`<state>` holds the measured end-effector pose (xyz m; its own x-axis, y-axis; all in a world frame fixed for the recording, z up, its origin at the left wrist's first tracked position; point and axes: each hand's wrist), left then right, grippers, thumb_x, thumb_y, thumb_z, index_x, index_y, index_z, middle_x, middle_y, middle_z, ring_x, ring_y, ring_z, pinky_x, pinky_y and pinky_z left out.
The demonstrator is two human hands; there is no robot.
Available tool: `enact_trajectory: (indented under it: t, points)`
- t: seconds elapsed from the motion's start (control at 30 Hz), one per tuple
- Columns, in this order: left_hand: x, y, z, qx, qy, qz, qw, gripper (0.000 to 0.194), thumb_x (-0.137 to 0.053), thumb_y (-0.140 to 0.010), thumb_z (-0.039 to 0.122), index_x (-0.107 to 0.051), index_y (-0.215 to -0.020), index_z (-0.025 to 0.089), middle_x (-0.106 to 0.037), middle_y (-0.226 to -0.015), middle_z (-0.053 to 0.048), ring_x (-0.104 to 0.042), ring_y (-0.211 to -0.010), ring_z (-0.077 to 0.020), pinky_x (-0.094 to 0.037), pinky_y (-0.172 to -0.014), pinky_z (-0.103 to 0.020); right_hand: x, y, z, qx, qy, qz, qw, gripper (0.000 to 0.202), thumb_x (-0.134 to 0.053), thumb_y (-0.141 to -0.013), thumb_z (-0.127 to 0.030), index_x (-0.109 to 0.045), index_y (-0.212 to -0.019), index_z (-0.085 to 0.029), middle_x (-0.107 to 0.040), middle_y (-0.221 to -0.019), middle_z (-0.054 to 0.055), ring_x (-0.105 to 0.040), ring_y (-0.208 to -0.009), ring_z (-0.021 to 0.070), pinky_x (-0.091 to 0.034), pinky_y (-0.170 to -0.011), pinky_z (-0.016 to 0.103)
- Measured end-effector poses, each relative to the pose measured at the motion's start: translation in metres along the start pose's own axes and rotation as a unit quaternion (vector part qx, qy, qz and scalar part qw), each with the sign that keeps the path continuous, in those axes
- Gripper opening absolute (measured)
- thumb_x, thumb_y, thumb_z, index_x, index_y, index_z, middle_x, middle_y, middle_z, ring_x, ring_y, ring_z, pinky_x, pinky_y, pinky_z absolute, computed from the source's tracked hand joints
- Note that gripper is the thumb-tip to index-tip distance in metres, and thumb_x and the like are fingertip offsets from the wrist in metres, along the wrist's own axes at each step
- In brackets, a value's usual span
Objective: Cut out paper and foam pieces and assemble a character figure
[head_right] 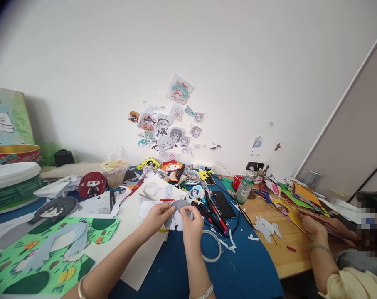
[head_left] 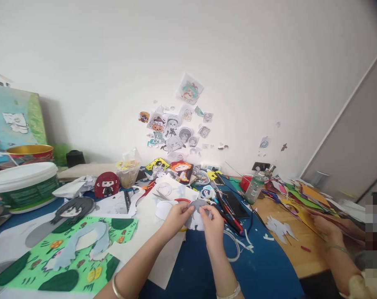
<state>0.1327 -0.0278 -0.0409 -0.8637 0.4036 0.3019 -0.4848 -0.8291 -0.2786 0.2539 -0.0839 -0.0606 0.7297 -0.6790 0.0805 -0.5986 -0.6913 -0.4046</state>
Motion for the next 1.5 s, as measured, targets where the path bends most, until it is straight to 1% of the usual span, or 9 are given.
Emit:
enact_trajectory:
  t: [0.23,0.37,0.5,0.67,0.73,0.8,0.97,1.2,1.5]
  points:
    - [-0.001,0.002,0.003,0.031,0.055,0.000,0.998,0.039,-0.050,-0.068,0.053,-0.038,-0.053,0.019,-0.034,-0.050,0.007,-0.032,-0.048,-0.0085,-0.024,-0.044,-0.021,-0.005,0.003,-0.001,-0.004,-0.007,0.044,0.999,0.025,-0.064,-0.064,-0.039,-0.064,-0.075,-0.017,-0.066,-0.076,0.004,-0.058,-0.067,0.0196,-0.042,-0.058,0.026]
    - [-0.002,0.006,0.009,0.058,0.092,-0.014,0.994,0.037,-0.054,-0.067,0.053,-0.047,-0.058,0.018,-0.044,-0.053,0.005,-0.040,-0.049,-0.0094,-0.029,-0.045,-0.021,-0.008,0.002,0.004,-0.015,-0.038,0.059,0.997,0.028,-0.066,-0.061,-0.039,-0.063,-0.079,-0.017,-0.065,-0.072,0.002,-0.057,-0.062,0.0181,-0.043,-0.055,0.026]
    - [-0.003,0.009,0.014,0.079,0.110,-0.020,0.991,0.035,-0.059,-0.064,0.050,-0.057,-0.069,0.015,-0.052,-0.057,0.003,-0.046,-0.051,-0.0105,-0.032,-0.047,-0.021,-0.010,0.004,0.006,-0.029,-0.077,0.024,0.996,0.029,-0.067,-0.061,-0.037,-0.062,-0.082,-0.018,-0.065,-0.074,0.002,-0.058,-0.065,0.0185,-0.045,-0.056,0.026]
    - [0.002,0.008,0.018,0.085,0.108,0.011,0.990,0.034,-0.061,-0.062,0.049,-0.058,-0.066,0.015,-0.053,-0.056,0.002,-0.047,-0.051,-0.0110,-0.033,-0.045,-0.021,-0.005,-0.003,0.002,-0.036,-0.150,-0.048,0.987,0.034,-0.064,-0.068,-0.037,-0.057,-0.095,-0.018,-0.065,-0.092,0.007,-0.061,-0.079,0.0204,-0.048,-0.065,0.028]
    - [0.010,0.006,0.019,0.089,0.097,0.046,0.990,0.033,-0.061,-0.062,0.048,-0.057,-0.064,0.015,-0.051,-0.054,0.003,-0.045,-0.049,-0.0105,-0.031,-0.044,-0.020,0.005,-0.010,0.002,-0.004,-0.097,-0.046,0.994,0.034,-0.056,-0.076,-0.039,-0.056,-0.101,-0.017,-0.064,-0.095,0.008,-0.060,-0.085,0.0205,-0.048,-0.071,0.029]
    - [0.021,0.004,0.019,0.096,0.082,0.096,0.987,0.033,-0.061,-0.063,0.048,-0.053,-0.060,0.016,-0.045,-0.049,0.005,-0.040,-0.046,-0.0094,-0.028,-0.042,-0.020,0.017,-0.016,0.005,0.031,0.028,-0.058,0.997,0.032,-0.047,-0.081,-0.038,-0.057,-0.102,-0.017,-0.063,-0.094,0.009,-0.059,-0.084,0.0196,-0.047,-0.072,0.030]
    - [0.041,-0.001,0.017,0.109,0.065,0.186,0.974,0.034,-0.057,-0.066,0.050,-0.053,-0.064,0.016,-0.044,-0.051,0.005,-0.038,-0.046,-0.0093,-0.026,-0.041,-0.020,0.026,-0.009,0.018,0.051,0.165,-0.172,0.970,0.007,-0.064,-0.062,-0.019,-0.069,-0.067,-0.021,-0.062,-0.070,0.003,-0.056,-0.070,0.0207,-0.044,-0.066,0.030]
    - [0.040,-0.003,0.014,0.109,0.062,0.201,0.972,0.034,-0.059,-0.064,0.050,-0.051,-0.061,0.017,-0.043,-0.048,0.006,-0.037,-0.043,-0.0086,-0.025,-0.040,-0.020,-0.002,0.012,0.014,0.061,0.242,-0.218,0.944,0.013,-0.067,-0.059,-0.012,-0.070,-0.065,-0.023,-0.060,-0.073,0.003,-0.053,-0.080,0.0239,-0.041,-0.073,0.033]
    - [0.050,-0.006,0.003,0.089,0.049,0.232,0.967,0.036,-0.058,-0.063,0.053,-0.051,-0.061,0.017,-0.043,-0.046,0.006,-0.039,-0.043,-0.0098,-0.025,-0.040,-0.020,-0.005,0.025,0.006,0.046,0.252,-0.210,0.944,0.012,-0.063,-0.064,-0.011,-0.068,-0.069,-0.020,-0.061,-0.078,0.003,-0.053,-0.082,0.0217,-0.042,-0.072,0.030]
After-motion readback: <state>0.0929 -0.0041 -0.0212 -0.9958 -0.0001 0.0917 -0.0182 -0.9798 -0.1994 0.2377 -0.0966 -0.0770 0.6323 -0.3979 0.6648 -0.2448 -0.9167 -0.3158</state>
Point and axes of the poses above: each hand's wrist, its own y-axis away from the middle knuckle, its own x-axis out of the back of the hand, z = x × y
